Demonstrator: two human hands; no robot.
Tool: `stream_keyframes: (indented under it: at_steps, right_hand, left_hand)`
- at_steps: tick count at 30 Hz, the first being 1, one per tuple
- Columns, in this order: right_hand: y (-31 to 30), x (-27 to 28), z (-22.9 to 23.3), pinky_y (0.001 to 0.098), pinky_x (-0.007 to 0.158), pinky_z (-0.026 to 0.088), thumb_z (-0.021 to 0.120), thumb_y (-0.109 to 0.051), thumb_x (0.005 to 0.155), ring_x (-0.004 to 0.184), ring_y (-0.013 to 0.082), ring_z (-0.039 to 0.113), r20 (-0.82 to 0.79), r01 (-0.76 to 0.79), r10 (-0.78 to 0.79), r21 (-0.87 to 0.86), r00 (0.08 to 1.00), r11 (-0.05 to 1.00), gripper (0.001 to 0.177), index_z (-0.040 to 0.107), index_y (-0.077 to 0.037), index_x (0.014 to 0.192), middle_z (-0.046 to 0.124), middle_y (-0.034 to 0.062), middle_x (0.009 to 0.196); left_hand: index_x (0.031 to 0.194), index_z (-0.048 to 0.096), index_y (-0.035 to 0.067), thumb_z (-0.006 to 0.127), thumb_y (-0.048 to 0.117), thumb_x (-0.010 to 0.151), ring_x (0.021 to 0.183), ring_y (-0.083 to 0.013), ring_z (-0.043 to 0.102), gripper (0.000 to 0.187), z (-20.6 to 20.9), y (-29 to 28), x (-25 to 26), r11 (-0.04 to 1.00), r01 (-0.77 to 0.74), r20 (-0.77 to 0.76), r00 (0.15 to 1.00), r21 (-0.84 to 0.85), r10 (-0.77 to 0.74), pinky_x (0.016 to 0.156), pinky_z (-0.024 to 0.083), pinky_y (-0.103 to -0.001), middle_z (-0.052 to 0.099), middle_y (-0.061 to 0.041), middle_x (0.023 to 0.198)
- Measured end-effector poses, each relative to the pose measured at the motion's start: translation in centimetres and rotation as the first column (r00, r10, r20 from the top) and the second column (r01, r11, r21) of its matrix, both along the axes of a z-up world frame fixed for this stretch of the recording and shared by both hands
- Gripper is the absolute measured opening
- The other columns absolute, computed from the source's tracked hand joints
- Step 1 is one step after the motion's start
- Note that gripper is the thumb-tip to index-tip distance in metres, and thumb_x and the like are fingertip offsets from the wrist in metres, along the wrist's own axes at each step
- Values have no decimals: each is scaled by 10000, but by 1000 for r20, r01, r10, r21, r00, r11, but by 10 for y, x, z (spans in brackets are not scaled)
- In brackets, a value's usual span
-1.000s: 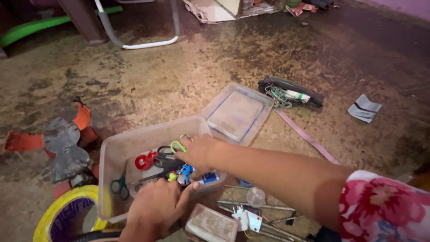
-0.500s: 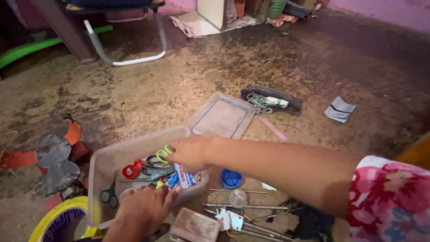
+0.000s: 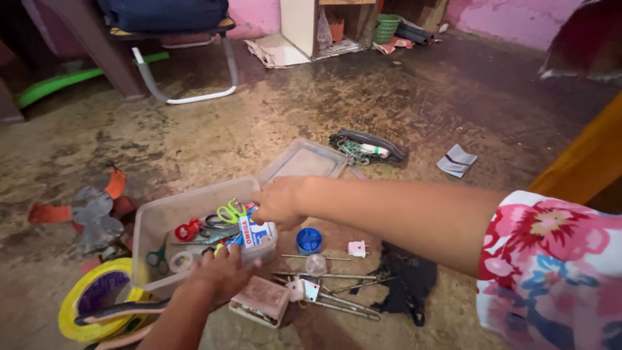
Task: The person wipes a roll of yellow tape with a dark cloth, then sorts through a plastic bin containing tools and small parts. They remove pliers, a small white box, metal rods, and a blue plastic cap, placing them on the floor.
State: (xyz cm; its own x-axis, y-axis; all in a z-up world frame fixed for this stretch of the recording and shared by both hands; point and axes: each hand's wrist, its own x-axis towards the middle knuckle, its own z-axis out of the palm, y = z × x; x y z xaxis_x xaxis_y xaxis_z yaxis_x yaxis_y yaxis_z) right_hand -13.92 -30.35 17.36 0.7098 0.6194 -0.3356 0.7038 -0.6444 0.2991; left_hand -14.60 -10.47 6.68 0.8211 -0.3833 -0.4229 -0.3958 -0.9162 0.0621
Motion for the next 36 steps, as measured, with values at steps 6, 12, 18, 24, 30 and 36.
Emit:
stream_keyframes:
  at_steps: [6, 12, 18, 24, 30, 36]
  right_hand:
    - [22, 22, -21, 491, 914, 553, 691, -257, 854, 1140, 314, 675, -149, 36, -41, -38, 988, 999, 393, 685, -265, 1247, 689, 89, 1230]
    - [38, 46, -54, 481, 913, 569, 655, -202, 902, 1131, 331, 684, -78, -5, -6, -137, 997, 991, 290, 722, -214, 1184, 695, 106, 1200]
    - [55, 84, -80, 483, 907, 559, 653, -219, 884, 1140, 342, 669, 11, -55, 54, 39, 998, 998, 282, 717, -214, 1158, 657, 104, 1230]
    - [124, 127, -133, 471, 978, 526, 617, -295, 938, 1158, 299, 674, -296, 155, -64, 295, 953, 943, 307, 713, -260, 1228, 711, 85, 1238]
    - [195, 131, -176, 436, 759, 675, 565, -179, 862, 1032, 286, 715, -554, 350, -137, 298, 821, 888, 424, 720, -299, 1238, 610, 95, 1215]
    - [177, 134, -185, 444, 747, 647, 555, -187, 937, 879, 312, 826, -569, 476, -293, 202, 769, 856, 367, 792, 25, 1121, 789, 169, 1069]
  left_hand:
    - [1657, -39, 116, 604, 418, 880, 1573, -403, 132, 1053, 9, -5, -7, 982, 60, -62, 997, 180, -49, 1246, 131, -620, 61, -164, 1724]
    - [1646, -162, 129, 570, 449, 887, 1593, -443, -27, 1103, 12, -11, -2, 976, 50, -147, 989, 213, -19, 1248, 38, -627, -110, -179, 1737]
    - [1640, -160, 137, 527, 468, 890, 1581, -456, -55, 1070, 10, -3, 4, 990, 41, -152, 988, 134, -20, 1237, -8, -656, -145, -181, 1731]
    - [1643, -132, 85, 546, 510, 896, 1561, -491, -143, 1094, 7, 2, 4, 992, 73, -177, 983, 102, -54, 1220, -71, -656, -125, -214, 1719]
    - [1658, 85, 280, 491, 482, 899, 1579, -466, -187, 884, 0, 8, 1, 986, 147, -253, 960, 81, -122, 1241, -111, -663, -65, -89, 1746]
    - [1659, 75, 255, 498, 518, 907, 1578, -473, -175, 903, -5, 4, 6, 987, 125, -258, 962, 101, -96, 1256, -100, -622, -52, -119, 1743]
